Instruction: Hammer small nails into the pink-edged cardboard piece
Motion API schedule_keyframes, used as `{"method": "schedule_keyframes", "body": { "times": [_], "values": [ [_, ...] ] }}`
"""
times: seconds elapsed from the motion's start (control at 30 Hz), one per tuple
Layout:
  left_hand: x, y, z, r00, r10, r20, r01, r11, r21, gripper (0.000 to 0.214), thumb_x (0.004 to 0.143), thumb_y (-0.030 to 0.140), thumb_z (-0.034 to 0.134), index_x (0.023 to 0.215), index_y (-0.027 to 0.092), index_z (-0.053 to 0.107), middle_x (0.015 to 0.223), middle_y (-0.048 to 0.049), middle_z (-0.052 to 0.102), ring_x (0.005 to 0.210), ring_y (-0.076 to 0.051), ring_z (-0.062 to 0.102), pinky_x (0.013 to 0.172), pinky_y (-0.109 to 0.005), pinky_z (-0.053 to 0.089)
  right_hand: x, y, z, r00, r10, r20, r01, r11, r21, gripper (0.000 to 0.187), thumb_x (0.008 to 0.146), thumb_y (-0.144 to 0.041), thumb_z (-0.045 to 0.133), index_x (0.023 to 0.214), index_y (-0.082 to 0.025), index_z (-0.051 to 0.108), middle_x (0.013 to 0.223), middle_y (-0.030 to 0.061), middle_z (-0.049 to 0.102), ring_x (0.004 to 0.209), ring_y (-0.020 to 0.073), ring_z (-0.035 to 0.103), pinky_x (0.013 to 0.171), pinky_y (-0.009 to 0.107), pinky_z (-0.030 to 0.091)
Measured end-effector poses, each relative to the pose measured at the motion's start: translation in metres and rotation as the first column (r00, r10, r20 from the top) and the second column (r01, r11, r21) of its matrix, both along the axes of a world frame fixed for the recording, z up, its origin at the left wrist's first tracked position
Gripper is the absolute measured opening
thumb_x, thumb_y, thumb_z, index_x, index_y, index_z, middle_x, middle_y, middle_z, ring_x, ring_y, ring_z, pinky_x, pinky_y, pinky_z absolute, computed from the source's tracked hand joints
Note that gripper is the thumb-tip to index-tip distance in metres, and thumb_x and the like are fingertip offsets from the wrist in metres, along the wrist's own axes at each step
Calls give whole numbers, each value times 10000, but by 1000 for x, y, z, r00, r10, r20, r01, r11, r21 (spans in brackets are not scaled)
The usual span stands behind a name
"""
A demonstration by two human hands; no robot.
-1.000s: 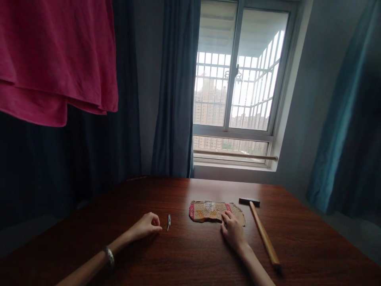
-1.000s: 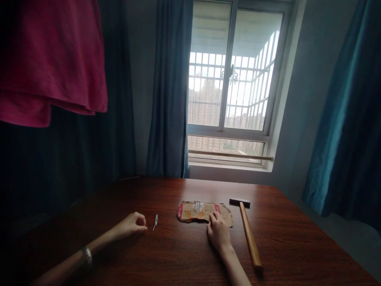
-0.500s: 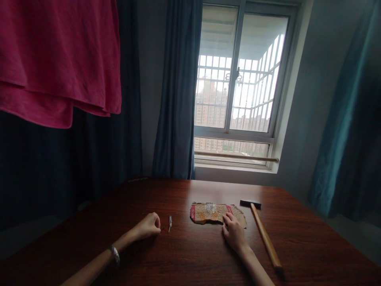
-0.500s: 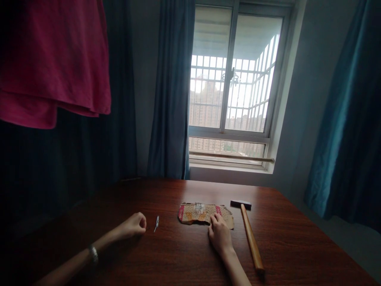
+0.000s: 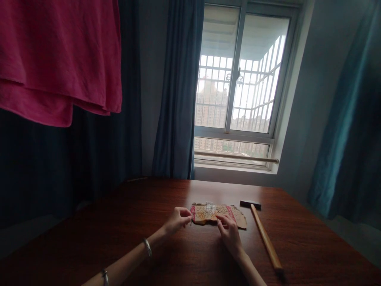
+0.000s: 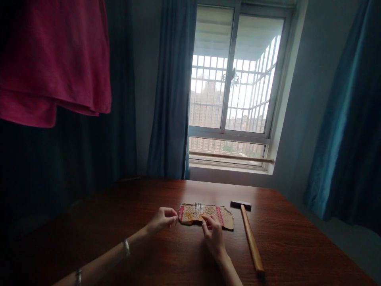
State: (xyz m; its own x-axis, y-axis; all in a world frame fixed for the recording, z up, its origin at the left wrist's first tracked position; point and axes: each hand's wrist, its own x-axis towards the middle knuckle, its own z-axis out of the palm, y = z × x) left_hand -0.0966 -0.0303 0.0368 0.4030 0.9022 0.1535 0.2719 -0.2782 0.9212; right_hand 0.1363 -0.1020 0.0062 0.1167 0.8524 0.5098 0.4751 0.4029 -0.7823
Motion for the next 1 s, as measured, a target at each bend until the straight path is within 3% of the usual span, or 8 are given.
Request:
{"method": "schedule_keyframes", "body": {
  "times": [0.1, 0.23, 0.4, 0.67, 0.73, 0.87, 1.0],
  "values": [
    [34, -18, 1, 996, -90, 28, 90, 996, -20, 260, 636, 351, 609, 673, 95, 637, 580, -21, 593, 504, -111, 508, 461, -218, 402, -11, -2, 1, 975, 135, -177, -143, 989, -36, 302, 822, -394, 498, 926, -179, 683, 937, 102, 611, 832, 223, 606, 626, 302, 537],
    [62, -28, 2, 989, -140, 39, 140, 990, 5, 258, 653, 344, 609, 671, 90, 653, 571, -21, 587, 510, -111, 510, 451, -208, 384, -13, -1, 0, 928, 201, -314, -233, 970, -68, 330, 775, -446, 564, 856, -158, 704, 884, 98, 624, 769, 214, 606, 567, 297, 535],
    [74, -26, -4, 984, -159, 78, 158, 987, 13, 293, 670, 376, 615, 694, 88, 659, 596, -32, 601, 541, -116, 520, 478, -212, 394, -10, -1, 0, 890, 176, -420, -242, 964, -109, 333, 724, -453, 626, 813, -140, 702, 728, 76, 657, 653, 178, 595, 554, 285, 514],
    [79, -20, -15, 986, -165, 20, 161, 980, 116, 309, 718, 413, 586, 721, 111, 650, 653, -37, 622, 608, -129, 547, 546, -227, 408, -8, -3, 2, 916, 112, -384, -173, 977, -128, 332, 721, -455, 625, 806, -142, 694, 720, 79, 676, 677, 195, 606, 577, 278, 485],
    [77, -13, -15, 994, -110, 7, 107, 976, 189, 297, 720, 418, 588, 769, 129, 641, 693, -33, 618, 647, -138, 555, 578, -237, 424, -4, 1, 1, 926, 84, -369, -134, 984, -113, 326, 735, -454, 607, 819, -149, 686, 746, 77, 680, 701, 198, 608, 604, 281, 482],
    [67, 12, -20, 994, 110, 21, -111, 932, 344, 364, 675, 383, 639, 960, 161, 597, 891, -58, 602, 810, -180, 566, 726, -291, 461, 13, 16, -2, 944, -32, -328, 4, 996, -88, 325, 751, -464, 575, 808, -158, 669, 759, 62, 673, 719, 196, 604, 644, 280, 474],
    [55, 38, -34, 983, 181, -13, -161, 902, 401, 590, 622, 422, 680, 1121, 149, 522, 1068, -108, 545, 992, -238, 528, 880, -366, 426, 33, 33, -6, 946, -137, -293, 114, 989, -96, 363, 747, -482, 559, 871, -156, 659, 823, 72, 678, 776, 211, 613, 697, 290, 471]
  ]
}}
